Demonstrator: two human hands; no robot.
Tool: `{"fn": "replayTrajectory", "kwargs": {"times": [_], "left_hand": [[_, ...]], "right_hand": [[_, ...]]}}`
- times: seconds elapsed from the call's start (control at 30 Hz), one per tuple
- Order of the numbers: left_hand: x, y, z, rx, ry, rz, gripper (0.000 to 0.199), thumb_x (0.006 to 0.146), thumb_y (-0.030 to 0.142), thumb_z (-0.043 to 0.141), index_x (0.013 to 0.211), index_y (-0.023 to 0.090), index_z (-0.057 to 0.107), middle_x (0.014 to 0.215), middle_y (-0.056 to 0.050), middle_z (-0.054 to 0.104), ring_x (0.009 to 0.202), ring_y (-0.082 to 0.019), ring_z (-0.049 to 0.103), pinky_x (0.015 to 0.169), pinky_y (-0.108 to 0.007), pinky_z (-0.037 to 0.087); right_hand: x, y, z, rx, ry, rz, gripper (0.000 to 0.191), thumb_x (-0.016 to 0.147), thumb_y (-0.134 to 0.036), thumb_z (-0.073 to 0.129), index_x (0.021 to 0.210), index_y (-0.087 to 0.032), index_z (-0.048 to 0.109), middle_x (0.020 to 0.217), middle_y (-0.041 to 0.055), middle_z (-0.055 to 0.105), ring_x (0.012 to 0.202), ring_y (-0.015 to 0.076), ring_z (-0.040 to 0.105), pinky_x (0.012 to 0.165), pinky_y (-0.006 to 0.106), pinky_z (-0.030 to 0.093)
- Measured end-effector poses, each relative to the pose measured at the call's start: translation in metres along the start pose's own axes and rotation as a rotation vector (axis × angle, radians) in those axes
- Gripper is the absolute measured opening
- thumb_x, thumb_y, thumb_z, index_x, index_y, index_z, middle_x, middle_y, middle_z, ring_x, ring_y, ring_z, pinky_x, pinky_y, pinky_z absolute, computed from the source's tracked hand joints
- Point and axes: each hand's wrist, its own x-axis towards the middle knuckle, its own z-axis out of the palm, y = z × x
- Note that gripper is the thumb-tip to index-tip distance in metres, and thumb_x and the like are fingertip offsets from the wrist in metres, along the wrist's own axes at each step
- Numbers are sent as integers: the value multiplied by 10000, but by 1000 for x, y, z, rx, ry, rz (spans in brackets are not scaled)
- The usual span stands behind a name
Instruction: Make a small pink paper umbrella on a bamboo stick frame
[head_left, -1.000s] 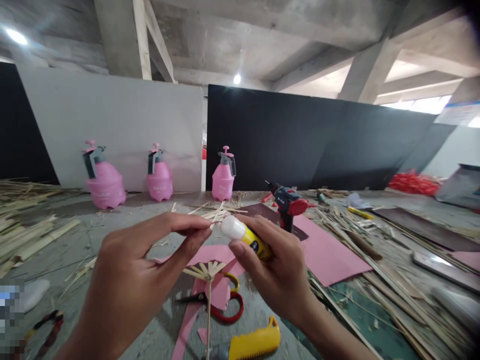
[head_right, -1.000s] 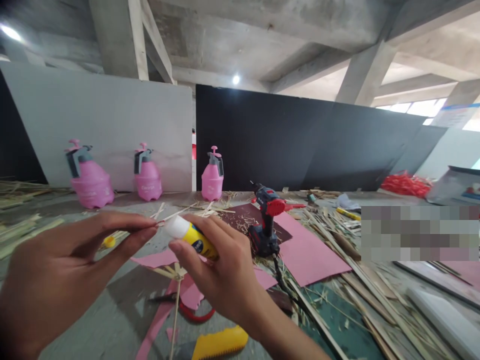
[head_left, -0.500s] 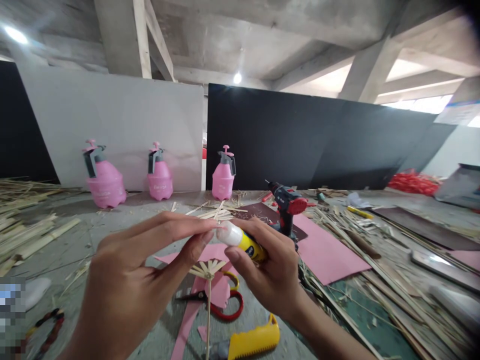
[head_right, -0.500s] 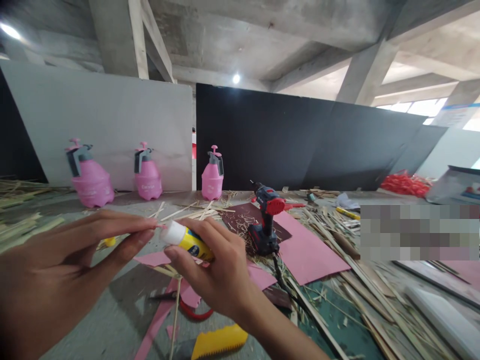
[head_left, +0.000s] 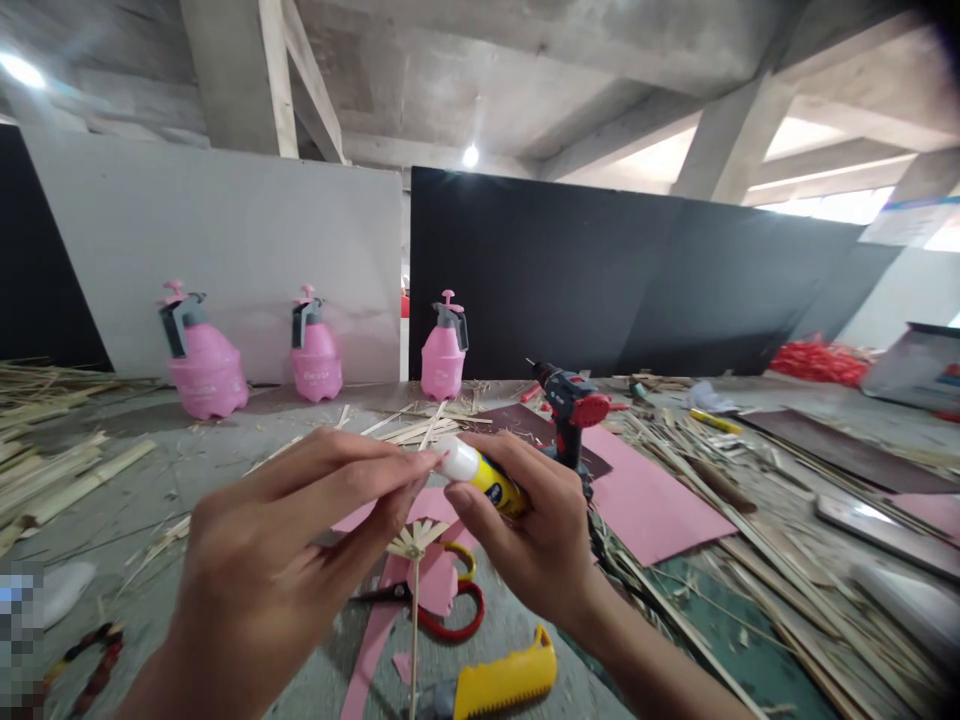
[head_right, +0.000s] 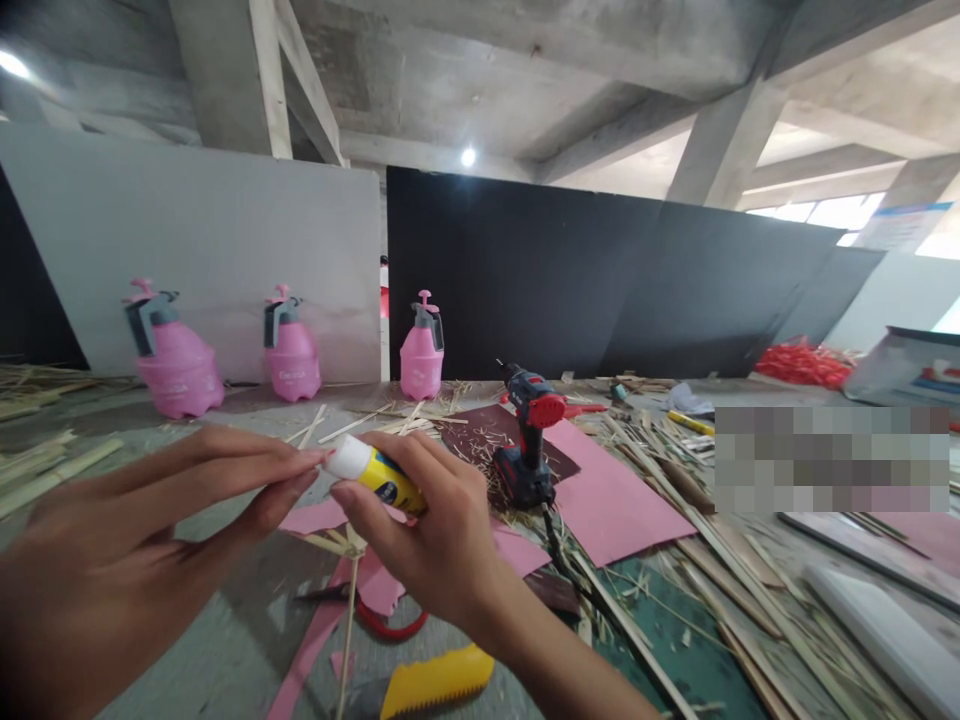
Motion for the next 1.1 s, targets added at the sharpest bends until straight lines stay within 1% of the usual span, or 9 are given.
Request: {"fn": "replayTrajectory", "kwargs": {"times": [0.13,0.3,0.43,0.53,0.63,0.7,0.83,0.93,1.1], "left_hand": [[-1,1,-3,47,-17,49,153,982,172,599,1043,273,697,982,59,727,860,-85,682,823,-183,540],[-4,-1,-6,86,-76,74,180,1017,210,537,1080,264,697,1011,23,740,925,-133,698,861,-245,557],[-5,-6,-3,132,-49,-4,181,989,234,586,1123,288,696,1034,27,759,906,-154,721,847,-281,576],[-2,-9,0,102,-67,-130,165,951,309,650,1110,316,693,996,56,778,833,-148,736,796,-268,593],[1,-11,2,15,-122,-277,109,911,379,686,1011,338,691,874,95,776,711,-135,722,709,-247,601],[3,-11,1,-36,-161,-329,75,901,390,684,956,340,689,842,104,769,681,-130,712,688,-237,599],[3,-9,1,-122,-244,-355,41,908,360,672,940,347,694,874,106,769,749,-133,727,723,-227,588],[2,-9,2,-116,-248,-342,47,919,342,662,953,349,694,898,105,767,774,-131,723,735,-224,575],[1,-11,3,-58,-211,-313,48,908,361,678,941,334,700,885,95,766,705,-134,700,713,-240,568]], "right_hand": [[1,0,0,-3,-1,5,166,904,-247,692,1055,-177,687,829,-8,684,672,118,596,638,252,484],[1,0,1,-7,-8,35,147,906,-254,699,1036,-187,689,826,-9,689,681,118,607,641,252,481],[0,5,2,-14,17,100,158,909,-287,694,1037,-198,672,838,-11,694,686,118,603,642,256,476],[0,7,2,52,71,207,121,910,-290,681,994,-215,638,746,-45,637,599,101,536,552,229,447],[2,6,2,180,3,275,69,885,-271,710,909,-220,669,657,-65,609,531,85,507,478,197,419],[3,3,0,237,-50,265,79,855,-250,742,925,-223,720,709,-48,690,577,93,582,519,194,466],[5,0,-1,242,-25,228,174,841,-215,748,1015,-223,758,886,-4,781,738,131,693,659,222,539],[5,1,0,217,-34,237,58,862,-215,720,904,-199,757,796,-3,763,678,131,674,620,228,529],[5,4,0,179,-87,240,88,863,-252,714,841,-172,745,750,15,739,637,145,635,590,259,509]]}}
